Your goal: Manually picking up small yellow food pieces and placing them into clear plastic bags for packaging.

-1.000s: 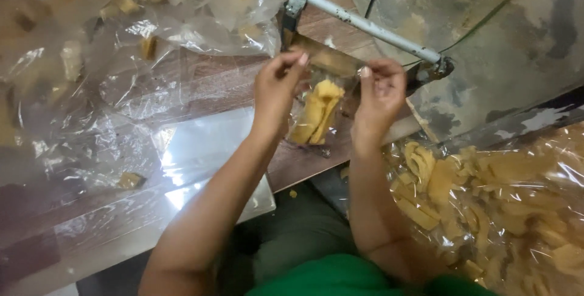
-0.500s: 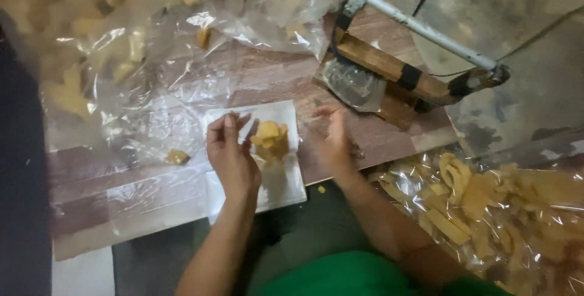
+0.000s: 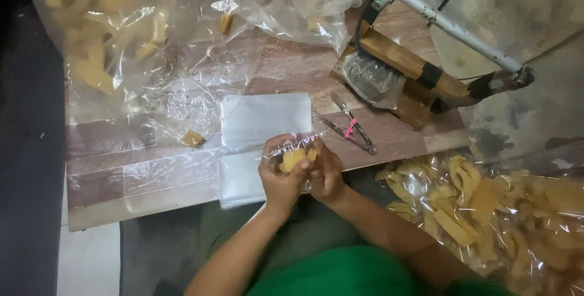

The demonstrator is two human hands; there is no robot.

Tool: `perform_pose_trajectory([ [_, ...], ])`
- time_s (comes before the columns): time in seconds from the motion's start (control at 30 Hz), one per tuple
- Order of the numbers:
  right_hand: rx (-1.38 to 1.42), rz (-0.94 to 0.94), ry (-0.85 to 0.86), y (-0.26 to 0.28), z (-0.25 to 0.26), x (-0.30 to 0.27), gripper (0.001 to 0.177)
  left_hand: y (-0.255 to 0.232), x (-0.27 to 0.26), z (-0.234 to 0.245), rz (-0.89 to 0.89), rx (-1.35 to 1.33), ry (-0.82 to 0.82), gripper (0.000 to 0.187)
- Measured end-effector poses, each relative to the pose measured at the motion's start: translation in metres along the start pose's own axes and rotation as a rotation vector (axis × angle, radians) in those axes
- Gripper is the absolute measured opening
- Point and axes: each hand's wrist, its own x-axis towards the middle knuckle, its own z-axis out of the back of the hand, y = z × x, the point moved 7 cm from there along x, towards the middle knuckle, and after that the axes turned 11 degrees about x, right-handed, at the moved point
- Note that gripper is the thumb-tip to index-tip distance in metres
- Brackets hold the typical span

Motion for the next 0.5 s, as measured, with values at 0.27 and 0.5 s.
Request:
perform_pose_trajectory([
  [0.27,-0.055,0.01,-0.056,0.004,0.015,-0.005,0.064,-0.014,-0.002,-0.014,-0.115,0.069,-0.054,0.056],
  [0.5,0.266,-0.25,-0.05,-0.016,0.053,-0.019,0.087,0.005,0.009,-0.042,0.068,-0.012,0.043,0.046],
])
